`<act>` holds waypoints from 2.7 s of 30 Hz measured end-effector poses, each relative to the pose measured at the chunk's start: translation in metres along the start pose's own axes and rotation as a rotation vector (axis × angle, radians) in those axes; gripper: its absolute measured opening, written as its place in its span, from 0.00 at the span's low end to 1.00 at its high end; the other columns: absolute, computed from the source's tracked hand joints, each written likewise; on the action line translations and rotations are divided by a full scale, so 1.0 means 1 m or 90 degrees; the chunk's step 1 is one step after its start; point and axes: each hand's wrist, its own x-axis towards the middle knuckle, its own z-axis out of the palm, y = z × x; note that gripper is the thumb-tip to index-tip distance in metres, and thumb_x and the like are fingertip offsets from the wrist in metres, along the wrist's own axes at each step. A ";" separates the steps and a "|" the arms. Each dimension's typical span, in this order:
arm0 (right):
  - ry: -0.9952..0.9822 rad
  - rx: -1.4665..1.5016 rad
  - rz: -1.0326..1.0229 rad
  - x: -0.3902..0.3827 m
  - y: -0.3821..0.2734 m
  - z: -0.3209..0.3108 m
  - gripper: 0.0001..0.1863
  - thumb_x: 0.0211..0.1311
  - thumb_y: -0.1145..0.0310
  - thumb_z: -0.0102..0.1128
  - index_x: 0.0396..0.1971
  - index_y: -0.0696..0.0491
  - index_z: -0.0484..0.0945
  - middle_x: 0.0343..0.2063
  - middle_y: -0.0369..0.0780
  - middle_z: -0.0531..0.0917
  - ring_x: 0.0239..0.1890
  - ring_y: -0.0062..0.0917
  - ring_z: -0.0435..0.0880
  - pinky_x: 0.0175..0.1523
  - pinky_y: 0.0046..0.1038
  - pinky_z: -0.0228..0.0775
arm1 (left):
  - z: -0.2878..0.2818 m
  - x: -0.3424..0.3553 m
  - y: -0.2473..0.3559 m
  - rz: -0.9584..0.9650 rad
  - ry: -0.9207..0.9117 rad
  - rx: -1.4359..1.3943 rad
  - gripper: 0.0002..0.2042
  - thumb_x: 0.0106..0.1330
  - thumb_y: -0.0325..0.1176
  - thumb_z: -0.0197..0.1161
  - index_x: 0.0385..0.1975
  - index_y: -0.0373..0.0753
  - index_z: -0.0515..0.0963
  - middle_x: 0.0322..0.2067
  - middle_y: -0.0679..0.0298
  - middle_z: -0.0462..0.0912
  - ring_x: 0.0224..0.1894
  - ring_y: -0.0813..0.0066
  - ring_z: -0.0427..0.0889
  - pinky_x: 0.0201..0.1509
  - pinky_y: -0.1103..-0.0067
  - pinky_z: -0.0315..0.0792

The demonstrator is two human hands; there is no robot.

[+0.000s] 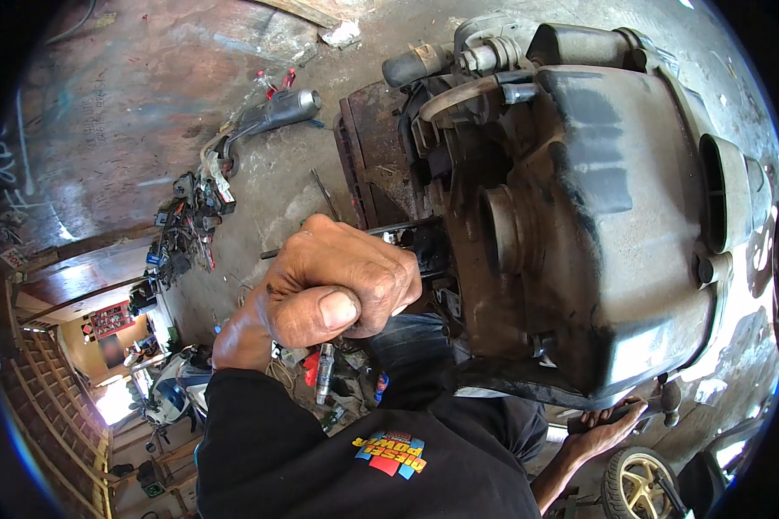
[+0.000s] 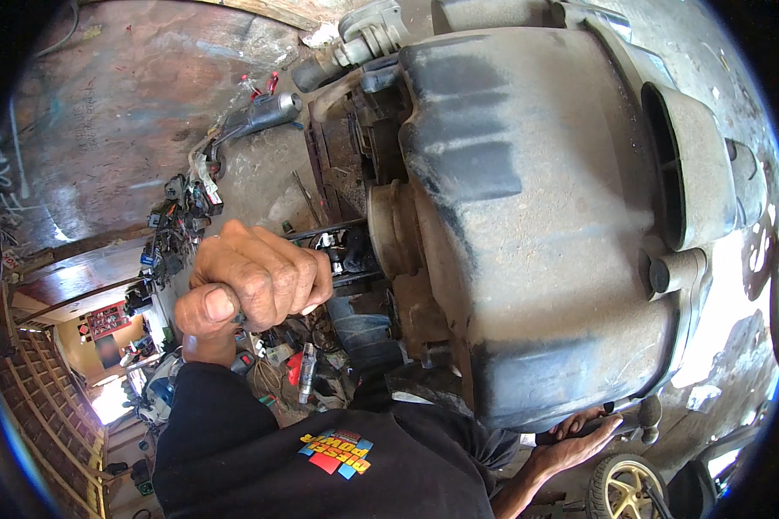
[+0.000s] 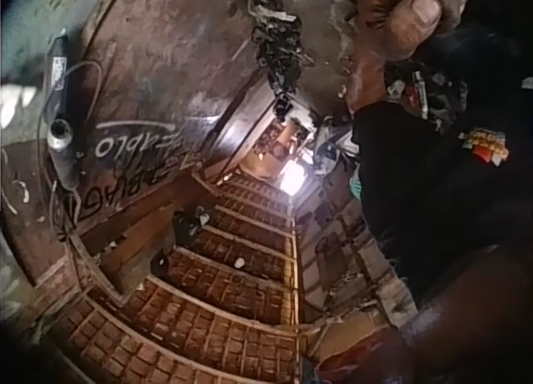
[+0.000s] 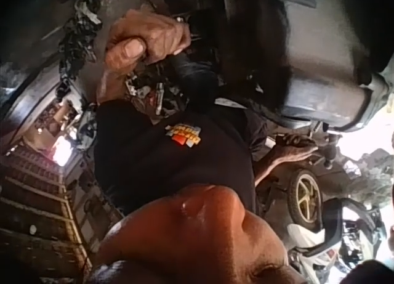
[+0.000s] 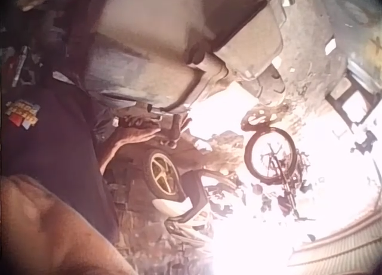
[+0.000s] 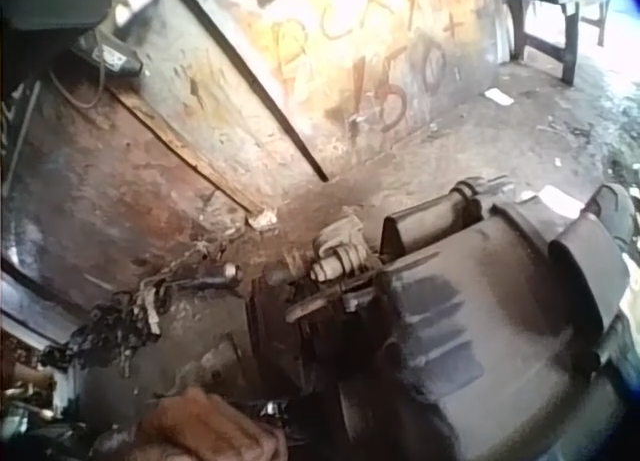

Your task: Repairing or assembling a motorcycle engine using a hammer, screwdriver, and electric drill.

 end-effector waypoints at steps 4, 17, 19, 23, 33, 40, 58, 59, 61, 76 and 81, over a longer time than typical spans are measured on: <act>-0.055 0.005 0.016 -0.003 0.002 0.000 0.22 0.70 0.46 0.57 0.36 0.52 0.73 0.16 0.29 0.65 0.11 0.10 0.60 0.14 0.15 0.48 | 0.000 0.000 0.001 0.009 0.002 0.007 0.25 0.67 0.45 0.52 0.09 0.36 0.69 0.08 0.63 0.66 0.13 0.69 0.65 0.24 0.69 0.67; -0.136 -0.417 -0.238 0.129 0.153 -0.131 0.41 0.65 0.36 0.48 0.68 0.52 0.66 0.59 0.53 0.75 0.60 0.39 0.72 0.64 0.46 0.62 | 0.006 -0.018 0.024 0.112 0.168 0.732 0.27 0.56 0.67 0.65 0.20 0.45 0.84 0.20 0.75 0.59 0.24 0.76 0.61 0.29 0.76 0.51; -0.116 -0.370 -0.063 0.155 0.187 -0.138 0.41 0.65 0.36 0.49 0.67 0.53 0.66 0.57 0.53 0.75 0.58 0.38 0.73 0.62 0.45 0.63 | -0.003 -0.017 0.022 0.148 0.131 0.715 0.24 0.53 0.62 0.70 0.25 0.44 0.85 0.18 0.75 0.62 0.20 0.77 0.60 0.26 0.76 0.51; -0.120 -0.359 0.073 0.182 0.231 -0.143 0.39 0.65 0.36 0.49 0.63 0.54 0.67 0.53 0.51 0.76 0.54 0.37 0.74 0.58 0.43 0.64 | -0.011 -0.016 0.008 0.210 0.087 0.616 0.20 0.52 0.54 0.76 0.30 0.42 0.85 0.16 0.76 0.70 0.17 0.79 0.63 0.23 0.77 0.53; -0.137 -0.377 0.172 0.184 0.268 -0.144 0.36 0.66 0.37 0.51 0.56 0.56 0.69 0.44 0.48 0.78 0.45 0.35 0.77 0.49 0.40 0.68 | 0.002 -0.019 -0.011 0.193 0.229 0.510 0.18 0.44 0.52 0.80 0.25 0.46 0.85 0.21 0.75 0.72 0.21 0.80 0.65 0.24 0.79 0.53; -0.170 -0.392 0.208 0.180 0.288 -0.144 0.34 0.67 0.37 0.52 0.50 0.58 0.71 0.37 0.46 0.79 0.38 0.33 0.79 0.43 0.37 0.71 | -0.008 -0.013 -0.016 0.261 0.169 0.524 0.18 0.49 0.50 0.78 0.26 0.43 0.83 0.32 0.65 0.78 0.33 0.70 0.78 0.37 0.76 0.71; -0.230 -0.752 -0.221 0.188 0.319 -0.121 0.30 0.64 0.57 0.62 0.57 0.64 0.70 0.41 0.58 0.80 0.46 0.51 0.80 0.54 0.46 0.69 | -0.023 -0.025 -0.013 0.113 -0.058 0.241 0.31 0.77 0.50 0.49 0.71 0.35 0.54 0.43 0.55 0.73 0.41 0.62 0.76 0.49 0.63 0.73; -0.239 -0.755 -0.218 0.186 0.314 -0.121 0.30 0.64 0.57 0.62 0.57 0.64 0.70 0.41 0.58 0.80 0.46 0.51 0.80 0.54 0.46 0.69 | -0.021 -0.026 -0.010 0.102 -0.035 0.291 0.31 0.77 0.48 0.49 0.71 0.33 0.54 0.45 0.53 0.74 0.42 0.59 0.78 0.52 0.60 0.74; -0.226 -0.752 -0.295 0.181 0.300 -0.120 0.27 0.66 0.58 0.62 0.58 0.61 0.71 0.42 0.56 0.80 0.45 0.51 0.81 0.52 0.45 0.71 | -0.020 -0.023 -0.002 0.094 -0.053 0.265 0.29 0.76 0.46 0.51 0.67 0.30 0.60 0.46 0.51 0.76 0.45 0.58 0.79 0.54 0.57 0.74; -0.311 -0.383 -0.424 0.071 0.120 -0.054 0.17 0.72 0.67 0.56 0.57 0.57 0.75 0.48 0.46 0.79 0.45 0.32 0.82 0.50 0.34 0.76 | 0.002 -0.057 0.022 0.052 0.160 0.516 0.30 0.71 0.47 0.64 0.67 0.37 0.67 0.60 0.53 0.73 0.62 0.59 0.74 0.66 0.66 0.71; -0.491 -0.106 -0.520 -0.021 0.086 -0.045 0.14 0.75 0.70 0.53 0.52 0.63 0.73 0.33 0.42 0.79 0.31 0.21 0.77 0.36 0.25 0.70 | -0.016 -0.130 -0.005 0.433 0.503 0.323 0.25 0.76 0.47 0.53 0.63 0.34 0.68 0.52 0.53 0.76 0.52 0.63 0.77 0.58 0.66 0.73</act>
